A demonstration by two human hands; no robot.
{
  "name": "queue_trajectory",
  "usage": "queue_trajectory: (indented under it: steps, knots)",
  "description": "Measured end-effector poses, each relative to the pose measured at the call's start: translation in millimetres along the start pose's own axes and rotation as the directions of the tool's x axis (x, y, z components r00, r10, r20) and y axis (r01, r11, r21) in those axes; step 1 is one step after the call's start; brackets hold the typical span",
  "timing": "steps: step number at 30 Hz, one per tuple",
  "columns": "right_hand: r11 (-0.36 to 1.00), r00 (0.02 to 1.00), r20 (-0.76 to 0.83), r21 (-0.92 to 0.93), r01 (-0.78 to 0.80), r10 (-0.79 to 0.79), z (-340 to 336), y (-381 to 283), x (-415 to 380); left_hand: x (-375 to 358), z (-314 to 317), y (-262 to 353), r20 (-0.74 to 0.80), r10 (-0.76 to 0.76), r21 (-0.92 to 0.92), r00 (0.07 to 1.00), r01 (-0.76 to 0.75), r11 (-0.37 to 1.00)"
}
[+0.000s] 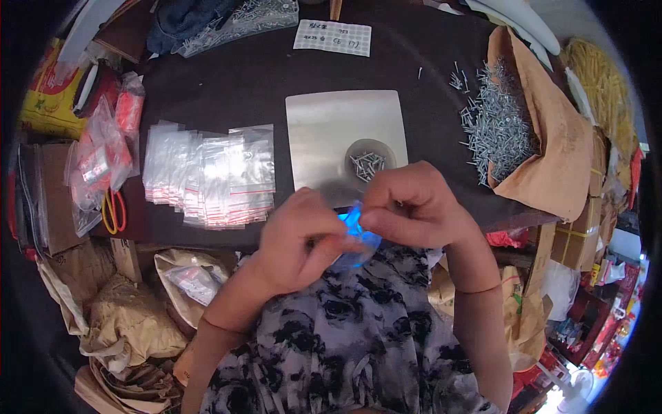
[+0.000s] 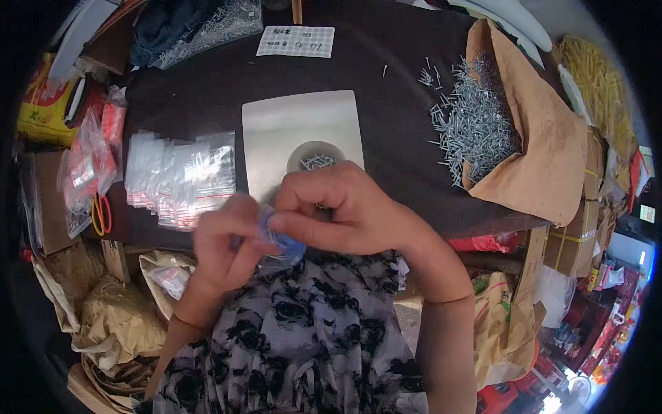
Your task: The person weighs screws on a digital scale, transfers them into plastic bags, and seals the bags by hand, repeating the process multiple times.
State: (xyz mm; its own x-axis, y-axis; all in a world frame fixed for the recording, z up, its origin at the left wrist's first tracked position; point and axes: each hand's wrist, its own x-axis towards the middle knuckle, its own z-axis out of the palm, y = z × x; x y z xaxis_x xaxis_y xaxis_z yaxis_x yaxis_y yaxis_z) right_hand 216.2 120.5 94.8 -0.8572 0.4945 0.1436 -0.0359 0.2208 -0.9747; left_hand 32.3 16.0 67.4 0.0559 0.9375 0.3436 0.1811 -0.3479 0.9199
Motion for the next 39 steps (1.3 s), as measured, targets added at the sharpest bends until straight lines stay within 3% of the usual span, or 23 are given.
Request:
queue_trajectory:
  steps: [2,3,5,6,7,8,11,14,16,17,18,19,20,23,26,29,30,36,39]
  knots:
    - [0.999,0.987,-0.157,0.031,0.027,-0.022,-2,5,-1,7,4,-7,0.126,0.116,0.137,0.985,-0.133,0.982]
    - [0.998,0.972,-0.234,0.044,0.043,-0.031,-4,9,-2,6,-1,-6,0.047,0.136,0.186,0.990,-0.142,0.972]
    - [0.964,0.958,-0.249,-0.183,-0.190,0.142,-18,11,-3,2,-14,0,-0.104,0.184,0.279,0.977,-0.149,0.949]
    - [0.909,0.936,-0.267,-0.283,-0.305,0.230,-23,11,0,2,-15,6,-0.194,0.137,0.307,0.971,-0.072,0.949]
    - [0.831,0.903,-0.293,-0.376,-0.410,0.313,-26,11,1,2,-17,6,-0.187,0.151,0.334,0.971,-0.082,0.939]
    - [0.787,0.947,-0.289,-0.547,-0.286,0.143,-26,25,-3,1,-22,5,-0.181,0.166,0.362,0.969,-0.091,0.928]
    - [0.717,0.969,-0.249,-0.674,-0.177,0.005,-23,50,-8,-1,-25,4,-0.147,0.169,0.389,0.975,-0.100,0.916]
    - [0.783,0.929,-0.369,-0.571,-0.247,0.024,-20,44,-8,-7,-26,4,-0.132,0.117,0.392,0.984,-0.056,0.918]
    - [0.868,0.899,-0.419,-0.391,-0.305,0.128,-24,43,-13,-9,-28,3,-0.152,0.087,0.371,0.985,-0.025,0.928]
    - [0.896,0.882,-0.435,-0.295,-0.331,0.182,-28,42,-17,-7,-31,2,-0.119,0.085,0.378,0.989,-0.034,0.925]
    - [0.960,0.865,-0.436,-0.007,-0.279,0.248,-34,48,-21,-5,-35,1,-0.086,0.081,0.386,0.993,-0.042,0.922]
    - [0.937,0.854,-0.416,0.282,-0.204,0.311,-41,58,-25,-4,-37,1,-0.055,0.076,0.394,0.996,-0.049,0.918]
    - [0.829,0.850,-0.378,0.548,-0.114,0.367,-45,64,-28,-2,-36,4,-0.031,0.079,0.410,0.996,-0.060,0.910]
    - [0.678,0.857,-0.300,0.731,-0.075,0.418,-45,62,-30,1,-32,8,0.035,0.075,0.397,0.997,-0.083,0.914]
    - [0.876,0.802,-0.377,0.332,-0.350,0.463,-33,59,-32,-6,-29,2,0.058,0.048,0.290,0.997,-0.063,0.955]
    - [0.850,0.832,-0.434,-0.231,-0.473,0.345,-14,53,-27,-7,-25,2,0.098,-0.032,0.254,0.995,0.006,0.967]
    - [0.839,0.839,-0.410,-0.252,-0.482,0.359,-11,47,-24,-4,-19,1,0.058,0.040,0.268,0.998,-0.054,0.962]
    - [0.881,0.879,-0.389,-0.262,-0.394,0.278,-22,39,-17,-3,-11,-1,0.189,-0.137,0.333,0.972,0.068,0.941]
    - [0.847,0.907,-0.422,-0.482,-0.226,0.002,-15,19,-9,-3,-1,-3,0.204,-0.156,0.375,0.967,0.070,0.924]
